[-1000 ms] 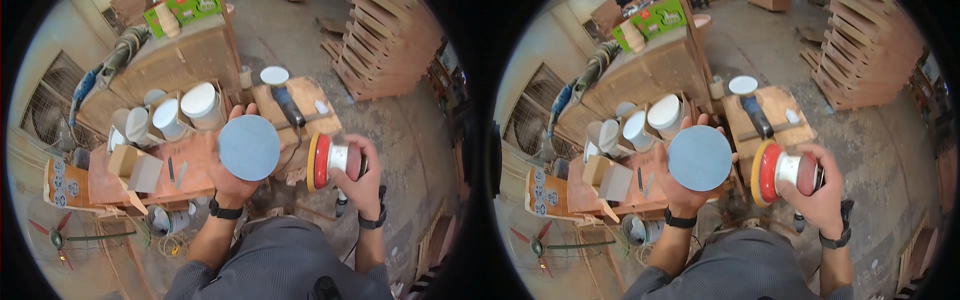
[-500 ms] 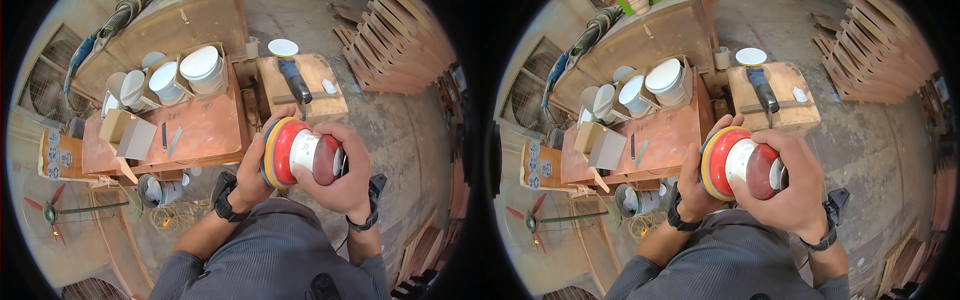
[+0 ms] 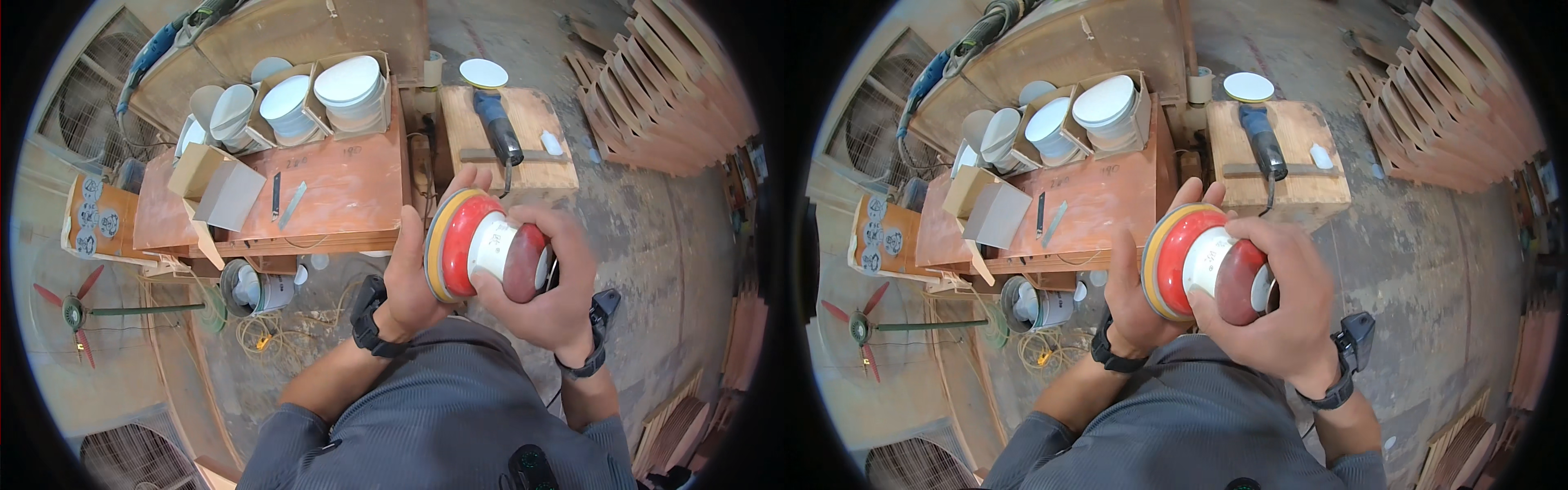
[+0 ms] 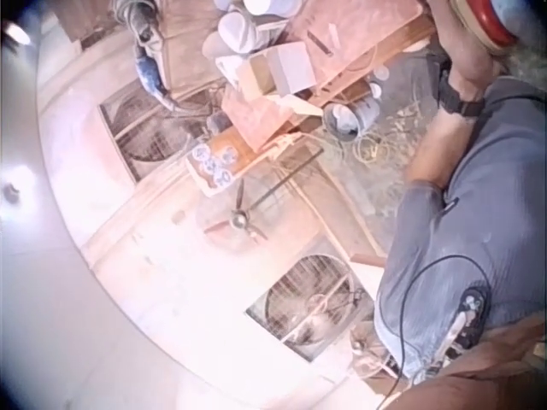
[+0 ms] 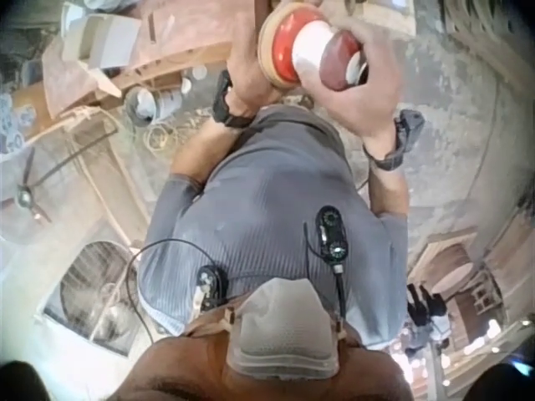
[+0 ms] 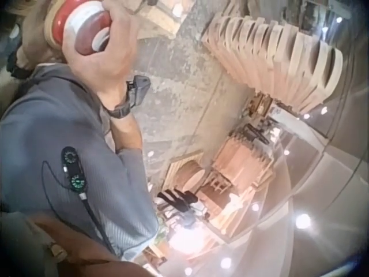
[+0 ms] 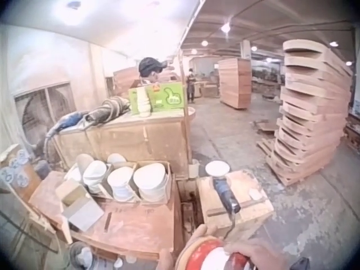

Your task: The person is using an electric orbital sander to smooth the surface and edges of a large curved wooden furniture panel.

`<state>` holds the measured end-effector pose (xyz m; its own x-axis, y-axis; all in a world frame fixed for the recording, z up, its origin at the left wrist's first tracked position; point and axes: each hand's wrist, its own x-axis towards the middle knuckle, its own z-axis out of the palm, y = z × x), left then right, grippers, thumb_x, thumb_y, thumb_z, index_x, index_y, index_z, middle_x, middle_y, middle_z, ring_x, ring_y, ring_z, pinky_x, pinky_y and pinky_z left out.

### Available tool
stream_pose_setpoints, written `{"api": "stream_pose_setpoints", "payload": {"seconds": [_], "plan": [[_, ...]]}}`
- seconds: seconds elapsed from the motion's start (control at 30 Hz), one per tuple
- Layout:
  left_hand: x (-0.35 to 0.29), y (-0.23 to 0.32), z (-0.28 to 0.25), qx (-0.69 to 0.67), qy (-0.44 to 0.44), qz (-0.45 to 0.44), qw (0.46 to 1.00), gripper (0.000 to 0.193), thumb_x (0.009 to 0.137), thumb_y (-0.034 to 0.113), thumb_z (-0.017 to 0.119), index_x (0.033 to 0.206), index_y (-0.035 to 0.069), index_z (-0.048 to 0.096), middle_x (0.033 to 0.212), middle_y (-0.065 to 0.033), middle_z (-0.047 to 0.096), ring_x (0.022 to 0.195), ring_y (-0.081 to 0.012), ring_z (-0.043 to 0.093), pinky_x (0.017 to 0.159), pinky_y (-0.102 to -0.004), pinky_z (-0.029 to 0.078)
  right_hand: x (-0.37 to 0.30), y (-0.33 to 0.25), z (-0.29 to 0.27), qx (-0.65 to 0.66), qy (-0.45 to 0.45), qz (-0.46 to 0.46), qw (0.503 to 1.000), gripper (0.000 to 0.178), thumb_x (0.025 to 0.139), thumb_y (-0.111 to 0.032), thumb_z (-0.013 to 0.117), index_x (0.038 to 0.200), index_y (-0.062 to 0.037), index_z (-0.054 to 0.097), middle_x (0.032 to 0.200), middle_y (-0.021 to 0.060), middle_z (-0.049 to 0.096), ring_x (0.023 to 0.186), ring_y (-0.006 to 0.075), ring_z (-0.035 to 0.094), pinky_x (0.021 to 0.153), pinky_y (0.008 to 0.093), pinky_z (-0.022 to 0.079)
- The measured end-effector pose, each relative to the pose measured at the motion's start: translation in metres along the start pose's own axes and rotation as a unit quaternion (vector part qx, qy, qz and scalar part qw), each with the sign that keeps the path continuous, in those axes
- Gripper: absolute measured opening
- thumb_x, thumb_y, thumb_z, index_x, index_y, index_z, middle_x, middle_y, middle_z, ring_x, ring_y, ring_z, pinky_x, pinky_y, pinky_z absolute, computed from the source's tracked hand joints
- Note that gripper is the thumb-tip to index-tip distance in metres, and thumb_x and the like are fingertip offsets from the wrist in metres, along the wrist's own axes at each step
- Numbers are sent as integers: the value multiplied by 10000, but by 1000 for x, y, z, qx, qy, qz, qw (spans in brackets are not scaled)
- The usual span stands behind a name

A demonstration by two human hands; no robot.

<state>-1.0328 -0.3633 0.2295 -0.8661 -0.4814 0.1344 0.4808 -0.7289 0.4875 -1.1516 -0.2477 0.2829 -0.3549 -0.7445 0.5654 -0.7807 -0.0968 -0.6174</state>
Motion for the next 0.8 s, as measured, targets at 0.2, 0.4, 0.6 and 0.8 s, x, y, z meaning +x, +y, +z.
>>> {"api": "stream_pose_setpoints", "payload": {"seconds": [0.2, 0.4, 0.6, 0.8], "plan": [[-18, -10, 3, 36, 53, -12, 998, 1110, 931, 864, 344, 1683, 88, 92, 1736, -129, 190, 1554, -303, 301, 1275, -496, 269, -16, 0, -3, 64, -8, 11, 998, 582, 684, -158, 907, 1191, -40, 648, 1075, 144, 688, 946, 313, 673, 838, 393, 557], [-37, -8, 3, 50, 117, 23, 992, 1066, 919, 885, 321, 1694, 179, 130, 1745, -64, 188, 1584, -297, 214, 1278, -525, 228, -36, -3, 11, 166, -52, -6, 985, 592, 718, -226, 924, 1208, -43, 648, 1079, 177, 681, 947, 346, 693, 834, 410, 585], [-87, -41, -15, 62, 213, 24, 975, 1021, 952, 853, 299, 1685, 152, 178, 1733, -84, 221, 1571, -351, 228, 1287, -529, 197, -67, 13, 21, 240, -201, 81, 946, 567, 740, -262, 911, 1220, -83, 669, 1060, 125, 674, 952, 291, 689, 817, 375, 581], [-149, -53, -34, 142, 364, 83, 917, 886, 1031, 749, 288, 1619, 87, 327, 1626, -151, 405, 1476, -336, 410, 1239, -506, 331, -77, 14, 37, 281, -290, 3, 915, 495, 816, -285, 823, 1260, -122, 676, 1048, 117, 682, 888, 319, 709, 779, 402, 602]]}}
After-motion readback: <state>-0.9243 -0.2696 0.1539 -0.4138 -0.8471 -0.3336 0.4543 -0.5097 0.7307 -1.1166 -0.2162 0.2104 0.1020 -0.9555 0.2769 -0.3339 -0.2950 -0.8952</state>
